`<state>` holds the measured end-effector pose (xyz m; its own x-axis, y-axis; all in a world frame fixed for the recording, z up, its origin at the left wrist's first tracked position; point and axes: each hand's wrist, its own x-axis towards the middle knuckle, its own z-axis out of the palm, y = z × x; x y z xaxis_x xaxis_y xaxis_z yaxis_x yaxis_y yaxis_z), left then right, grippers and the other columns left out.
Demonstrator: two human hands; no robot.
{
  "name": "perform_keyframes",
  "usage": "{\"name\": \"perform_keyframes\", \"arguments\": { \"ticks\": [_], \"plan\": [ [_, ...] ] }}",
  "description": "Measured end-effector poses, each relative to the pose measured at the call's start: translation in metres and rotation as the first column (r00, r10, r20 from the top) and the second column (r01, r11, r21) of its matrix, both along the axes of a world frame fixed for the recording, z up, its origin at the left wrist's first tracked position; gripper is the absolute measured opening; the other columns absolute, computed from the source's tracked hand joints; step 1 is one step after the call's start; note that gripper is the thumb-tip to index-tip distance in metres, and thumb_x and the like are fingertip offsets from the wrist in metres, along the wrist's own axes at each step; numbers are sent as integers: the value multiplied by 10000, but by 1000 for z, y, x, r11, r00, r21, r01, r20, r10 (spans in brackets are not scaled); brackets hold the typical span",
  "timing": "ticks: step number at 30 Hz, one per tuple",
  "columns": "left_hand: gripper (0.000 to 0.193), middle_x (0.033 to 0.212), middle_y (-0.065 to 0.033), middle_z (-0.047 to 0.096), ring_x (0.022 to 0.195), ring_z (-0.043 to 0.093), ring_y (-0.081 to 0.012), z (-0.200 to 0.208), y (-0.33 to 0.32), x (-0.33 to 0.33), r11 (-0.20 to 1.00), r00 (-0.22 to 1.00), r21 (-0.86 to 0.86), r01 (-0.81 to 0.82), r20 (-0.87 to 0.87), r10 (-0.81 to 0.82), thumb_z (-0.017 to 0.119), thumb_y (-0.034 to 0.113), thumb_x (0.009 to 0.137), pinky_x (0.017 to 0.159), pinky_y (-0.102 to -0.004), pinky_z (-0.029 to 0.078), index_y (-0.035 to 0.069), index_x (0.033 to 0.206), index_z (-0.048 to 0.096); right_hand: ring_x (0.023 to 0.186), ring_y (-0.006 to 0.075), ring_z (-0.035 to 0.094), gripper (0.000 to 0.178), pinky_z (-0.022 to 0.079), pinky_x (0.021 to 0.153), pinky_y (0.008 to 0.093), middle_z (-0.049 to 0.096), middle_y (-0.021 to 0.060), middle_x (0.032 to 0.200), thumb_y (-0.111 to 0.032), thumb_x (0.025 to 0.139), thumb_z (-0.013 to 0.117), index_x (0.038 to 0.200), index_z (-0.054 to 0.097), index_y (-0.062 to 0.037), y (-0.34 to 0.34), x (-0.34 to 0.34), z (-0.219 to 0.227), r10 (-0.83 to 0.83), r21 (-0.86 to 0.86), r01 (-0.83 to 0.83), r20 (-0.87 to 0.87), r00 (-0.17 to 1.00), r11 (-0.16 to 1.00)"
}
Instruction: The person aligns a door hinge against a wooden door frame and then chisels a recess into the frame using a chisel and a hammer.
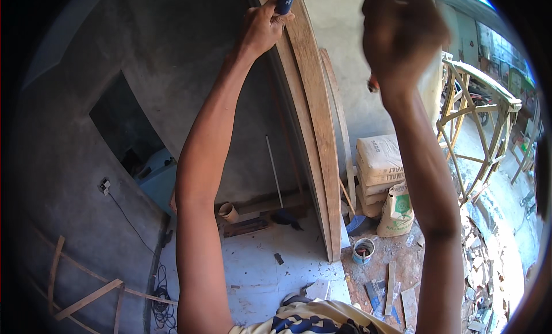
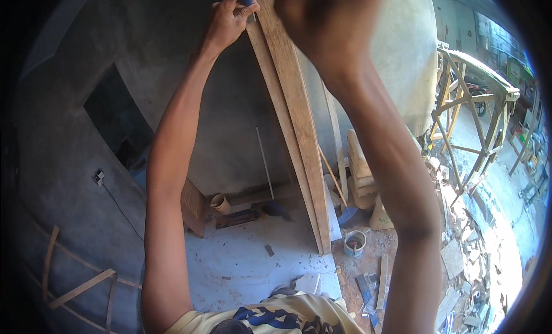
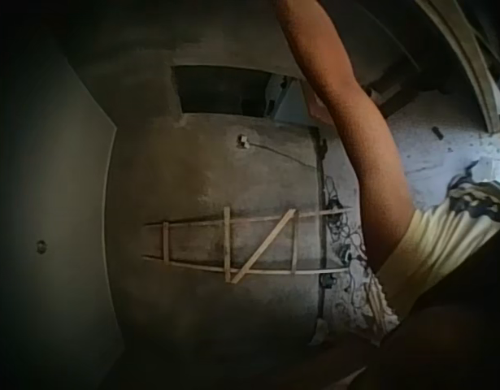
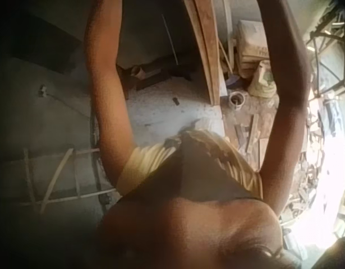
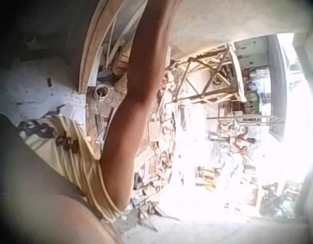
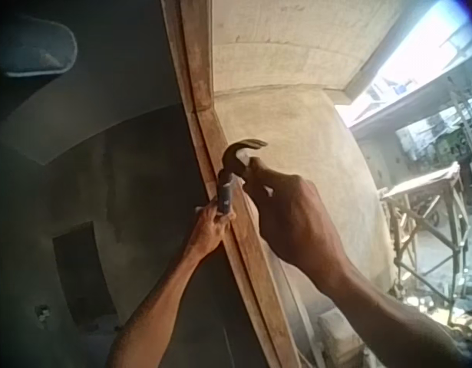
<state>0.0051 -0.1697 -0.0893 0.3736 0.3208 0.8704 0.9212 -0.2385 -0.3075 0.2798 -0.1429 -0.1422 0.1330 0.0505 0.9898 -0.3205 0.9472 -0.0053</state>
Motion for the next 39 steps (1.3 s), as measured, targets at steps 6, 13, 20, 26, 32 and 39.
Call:
{"name": "perform_keyframes", "arguments": {
  "ticks": [6,13,20,26,32,39],
  "plan": [
    [231,822,-127,606,681,618,-224,-10,6,11,998,999,-62,1,46,1,672,141,963,656,-353,522,-9,1084,543,628,184,621,313,488,564,346,649,280,774,-51,977,597,1262,602,80,-12,19,-14,55,85,-52,-36,998,995],
    [198,842,-91,659,742,660,-177,-6,-10,-12,996,996,20,85,11,-86,689,159,960,686,-334,543,7,1037,588,537,78,498,357,341,481,263,589,82,692,-243,1020,594,1298,626,-21,10,74,-70,33,-251,-55,-92,995,966],
    [197,849,-78,666,760,672,-177,-23,-11,-16,859,831,23,511,242,-500,684,171,966,691,-342,546,10,1034,591,473,8,361,415,233,415,206,483,-27,633,-242,1048,553,1388,561,-3,15,111,-126,140,-515,-179,-114,984,838],
    [234,827,-100,634,743,656,-219,-13,-1,18,999,993,-17,-51,109,52,670,205,981,672,-369,516,-6,1041,589,468,8,361,452,236,410,201,490,-29,627,-229,1036,582,1423,522,-4,33,99,-154,205,-551,-193,-41,978,812],
    [206,778,-89,614,682,617,-202,-1,-5,16,998,999,47,33,-31,-32,671,177,977,624,-346,504,-2,1026,581,498,-5,339,448,211,433,186,486,-35,682,-252,1041,566,1408,538,5,31,99,-158,216,-584,-173,4,976,793],
    [155,753,-67,587,628,585,-143,-6,-15,22,1000,996,-5,-3,87,3,664,141,977,568,-324,492,17,1000,574,501,-5,336,439,206,436,188,480,-36,683,-245,1044,560,1406,541,3,28,96,-159,247,-585,-189,20,969,789]
  ]
}}
